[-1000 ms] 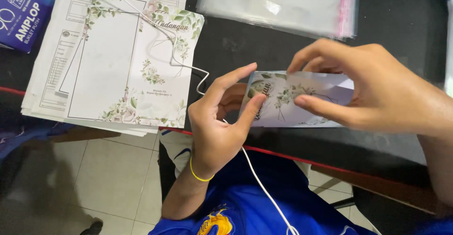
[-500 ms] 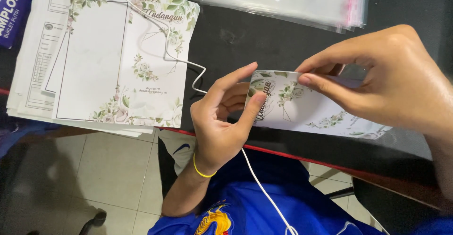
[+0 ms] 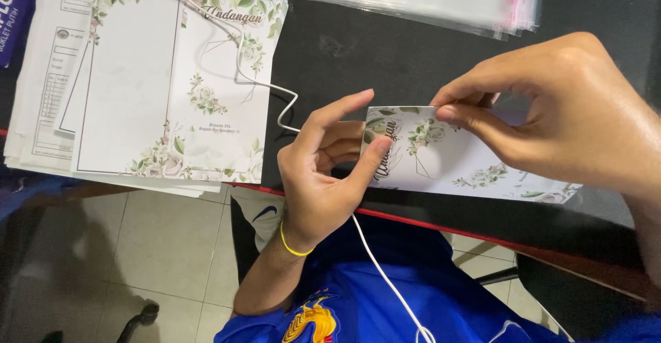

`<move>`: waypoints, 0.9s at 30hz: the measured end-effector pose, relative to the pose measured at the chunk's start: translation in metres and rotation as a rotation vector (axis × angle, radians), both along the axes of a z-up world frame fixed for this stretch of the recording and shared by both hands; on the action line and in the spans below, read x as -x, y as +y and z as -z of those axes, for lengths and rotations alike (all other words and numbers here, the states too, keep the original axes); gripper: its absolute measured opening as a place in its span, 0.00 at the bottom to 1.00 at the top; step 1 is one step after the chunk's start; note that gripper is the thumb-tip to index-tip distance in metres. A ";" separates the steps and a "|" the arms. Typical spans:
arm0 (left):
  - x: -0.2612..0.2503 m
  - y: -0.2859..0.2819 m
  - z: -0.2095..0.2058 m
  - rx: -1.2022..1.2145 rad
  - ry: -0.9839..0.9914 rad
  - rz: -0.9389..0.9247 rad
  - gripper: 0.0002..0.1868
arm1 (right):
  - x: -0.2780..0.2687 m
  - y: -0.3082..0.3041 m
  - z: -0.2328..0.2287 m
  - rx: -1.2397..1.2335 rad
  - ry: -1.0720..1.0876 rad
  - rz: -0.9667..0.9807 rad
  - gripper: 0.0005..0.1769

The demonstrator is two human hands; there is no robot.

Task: The person folds paper invitations by hand and slides them into clear plastic sleeves.

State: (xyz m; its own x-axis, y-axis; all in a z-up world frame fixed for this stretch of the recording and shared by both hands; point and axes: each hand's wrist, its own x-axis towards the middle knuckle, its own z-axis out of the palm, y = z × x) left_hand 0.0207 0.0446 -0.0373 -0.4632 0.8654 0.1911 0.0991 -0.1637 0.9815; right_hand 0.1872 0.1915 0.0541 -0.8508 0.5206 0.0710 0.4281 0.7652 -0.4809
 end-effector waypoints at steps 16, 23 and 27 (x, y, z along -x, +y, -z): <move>-0.001 0.003 0.002 0.014 -0.092 -0.071 0.16 | -0.018 0.017 -0.013 -0.157 -0.095 -0.069 0.07; -0.002 0.002 0.011 -0.070 -0.082 -0.150 0.19 | -0.093 0.044 0.004 0.221 -0.123 0.545 0.09; -0.006 0.003 0.006 -0.038 -0.028 -0.034 0.20 | -0.114 0.034 0.043 0.361 0.329 0.584 0.06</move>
